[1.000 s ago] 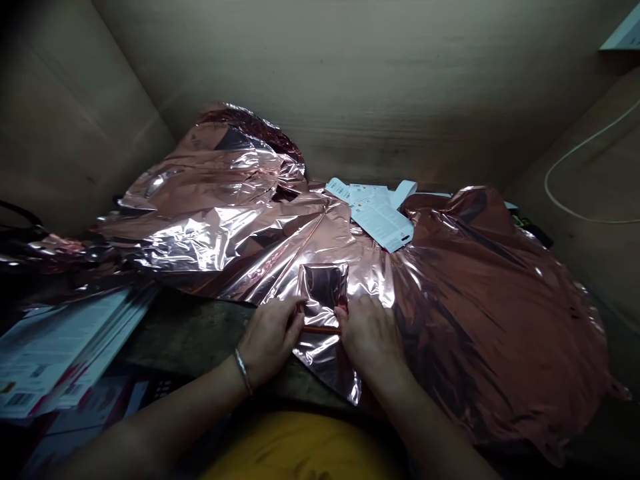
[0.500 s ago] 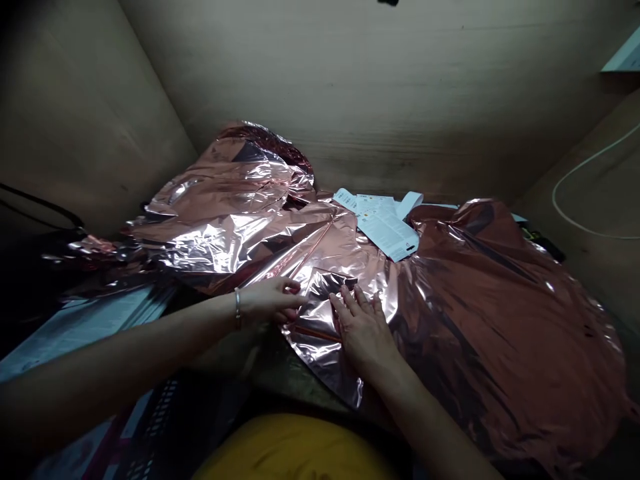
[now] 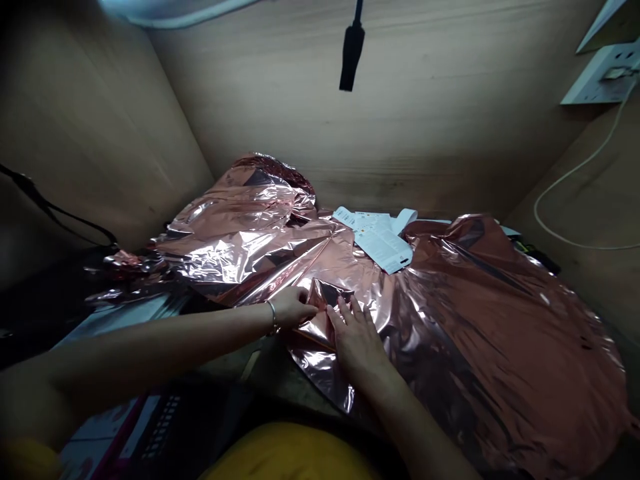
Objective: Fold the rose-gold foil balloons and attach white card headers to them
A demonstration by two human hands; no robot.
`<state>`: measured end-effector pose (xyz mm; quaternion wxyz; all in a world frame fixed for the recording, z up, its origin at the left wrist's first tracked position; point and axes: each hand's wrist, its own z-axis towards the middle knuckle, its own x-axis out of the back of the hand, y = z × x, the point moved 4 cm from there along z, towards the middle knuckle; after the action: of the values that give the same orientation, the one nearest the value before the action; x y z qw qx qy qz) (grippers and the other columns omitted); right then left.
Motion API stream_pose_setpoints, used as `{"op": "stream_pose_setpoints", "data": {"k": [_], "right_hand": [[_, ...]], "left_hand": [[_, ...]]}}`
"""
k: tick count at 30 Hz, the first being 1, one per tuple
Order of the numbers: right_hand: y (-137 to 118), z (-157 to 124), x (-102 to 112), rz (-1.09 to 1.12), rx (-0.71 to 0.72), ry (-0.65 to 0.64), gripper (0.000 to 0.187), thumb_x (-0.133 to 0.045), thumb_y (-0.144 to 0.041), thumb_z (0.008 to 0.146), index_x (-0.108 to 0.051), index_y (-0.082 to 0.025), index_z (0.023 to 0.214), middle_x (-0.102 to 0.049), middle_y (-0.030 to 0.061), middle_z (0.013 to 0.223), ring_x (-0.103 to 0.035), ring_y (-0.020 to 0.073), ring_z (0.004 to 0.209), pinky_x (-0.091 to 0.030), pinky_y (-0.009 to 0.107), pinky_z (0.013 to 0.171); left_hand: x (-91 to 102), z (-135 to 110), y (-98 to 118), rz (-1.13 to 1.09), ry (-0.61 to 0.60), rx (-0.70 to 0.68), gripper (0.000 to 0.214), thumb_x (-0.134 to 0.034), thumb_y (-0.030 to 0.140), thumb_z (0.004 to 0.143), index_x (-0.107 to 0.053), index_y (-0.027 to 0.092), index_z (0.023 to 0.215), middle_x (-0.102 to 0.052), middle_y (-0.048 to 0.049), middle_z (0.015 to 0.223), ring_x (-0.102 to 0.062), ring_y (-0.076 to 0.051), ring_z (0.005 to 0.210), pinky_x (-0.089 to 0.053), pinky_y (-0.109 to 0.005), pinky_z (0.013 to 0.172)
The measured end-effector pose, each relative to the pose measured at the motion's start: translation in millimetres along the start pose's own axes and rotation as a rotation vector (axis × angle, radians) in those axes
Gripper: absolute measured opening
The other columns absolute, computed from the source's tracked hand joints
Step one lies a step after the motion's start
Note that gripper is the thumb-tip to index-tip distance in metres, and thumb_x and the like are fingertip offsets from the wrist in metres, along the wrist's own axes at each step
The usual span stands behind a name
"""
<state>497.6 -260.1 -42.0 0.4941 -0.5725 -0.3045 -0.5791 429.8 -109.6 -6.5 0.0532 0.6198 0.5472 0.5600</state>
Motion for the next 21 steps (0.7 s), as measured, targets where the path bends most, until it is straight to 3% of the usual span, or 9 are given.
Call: {"op": "stream_pose_setpoints", "data": {"k": [2, 4, 5, 8, 10, 12, 15, 18, 21], "right_hand": [[7.7, -2.9, 24.3, 0.163, -0.011, 0.146, 0.054, -0.05, -0.018, 0.087, -0.046, -0.011, 0.14, -0.039, 0.0177, 0.148, -0.027, 0.0341, 0.141, -0.032, 0.054, 0.11], [21.8, -2.8, 51.7, 0.403, -0.089, 0.23, 0.071, -0.063, -0.036, 0.083, -0.038, -0.013, 0.145, -0.041, 0.0186, 0.146, -0.031, 0.0345, 0.139, -0.035, 0.054, 0.109], [28.2, -1.0, 60.6, 0.562, -0.123, 0.175, 0.078, -0.069, -0.043, 0.079, -0.037, -0.016, 0.145, -0.047, 0.0181, 0.142, -0.039, 0.035, 0.134, -0.04, 0.054, 0.105], [29.2, 1.9, 61.8, 1.131, -0.131, -0.303, 0.068, -0.073, -0.048, 0.075, -0.054, -0.017, 0.132, -0.067, 0.0139, 0.115, -0.063, 0.0319, 0.107, -0.052, 0.048, 0.09], [22.8, -2.1, 53.3, 1.433, -0.179, -0.456, 0.053, -0.07, -0.047, 0.079, -0.062, -0.014, 0.12, -0.072, 0.0116, 0.102, -0.069, 0.0291, 0.094, -0.055, 0.045, 0.085], [17.7, -7.5, 43.0, 1.616, -0.287, -0.333, 0.047, -0.067, -0.046, 0.082, -0.064, -0.015, 0.117, -0.073, 0.0114, 0.1, -0.07, 0.0292, 0.092, -0.055, 0.045, 0.084], [5.6, -17.7, 31.5, 1.708, -0.407, -0.093, 0.049, -0.064, -0.044, 0.086, -0.058, -0.019, 0.127, -0.072, 0.0123, 0.106, -0.068, 0.031, 0.098, -0.056, 0.048, 0.085], [-6.9, -21.9, 27.8, 1.67, -0.42, -0.027, 0.051, -0.057, -0.043, 0.09, -0.052, -0.019, 0.135, -0.071, 0.0132, 0.107, -0.067, 0.0325, 0.102, -0.058, 0.05, 0.082], [-9.6, -22.6, 25.1, 1.619, -0.409, -0.051, 0.048, -0.056, -0.041, 0.091, -0.054, -0.018, 0.133, -0.072, 0.0122, 0.104, -0.068, 0.0336, 0.098, -0.058, 0.052, 0.08]], "left_hand": [[3.4, -15.3, 10.8, -0.002, 0.009, -0.128, 0.01, -0.063, 0.019, 0.072, -0.064, 0.016, 0.081, -0.063, -0.0002, 0.073, -0.058, -0.017, 0.072, -0.044, -0.024, 0.062], [5.6, -34.1, 22.8, -0.019, -0.053, -0.304, 0.009, -0.063, 0.019, 0.073, -0.063, 0.017, 0.082, -0.061, 0.0021, 0.076, -0.055, -0.014, 0.073, -0.042, -0.021, 0.064], [5.5, -43.7, 28.3, -0.036, -0.12, -0.41, 0.007, -0.062, 0.018, 0.073, -0.062, 0.017, 0.079, -0.059, 0.0033, 0.073, -0.053, -0.012, 0.069, -0.04, -0.02, 0.061], [5.4, -65.1, 35.2, -0.132, -0.257, -0.652, 0.002, -0.061, 0.016, 0.074, -0.059, 0.015, 0.074, -0.052, 0.0043, 0.065, -0.046, -0.009, 0.062, -0.037, -0.019, 0.057], [10.1, -66.4, 25.5, -0.321, -0.11, -0.585, 0.012, -0.065, 0.019, 0.073, -0.06, 0.016, 0.084, -0.058, 0.0016, 0.074, -0.052, -0.011, 0.068, -0.042, -0.021, 0.062], [9.2, -64.3, 4.2, -0.607, 0.037, -0.36, 0.037, -0.074, 0.026, 0.068, -0.059, 0.016, 0.1, -0.063, -0.0032, 0.089, -0.059, -0.015, 0.079, -0.047, -0.025, 0.069], [-12.7, -67.0, -21.5, -0.929, -0.07, -0.13, 0.052, -0.082, 0.036, 0.062, -0.06, 0.013, 0.102, -0.066, -0.0069, 0.091, -0.063, -0.018, 0.081, -0.05, -0.029, 0.074], [-31.0, -70.5, -30.2, -1.032, -0.147, -0.167, 0.046, -0.081, 0.043, 0.064, -0.065, 0.011, 0.092, -0.066, -0.0047, 0.082, -0.063, -0.016, 0.074, -0.049, -0.028, 0.075], [-42.7, -67.1, -31.8, -1.0, -0.126, -0.226, 0.044, -0.073, 0.043, 0.071, -0.063, 0.012, 0.1, -0.066, -0.0041, 0.085, -0.062, -0.015, 0.074, -0.05, -0.027, 0.073]]}}
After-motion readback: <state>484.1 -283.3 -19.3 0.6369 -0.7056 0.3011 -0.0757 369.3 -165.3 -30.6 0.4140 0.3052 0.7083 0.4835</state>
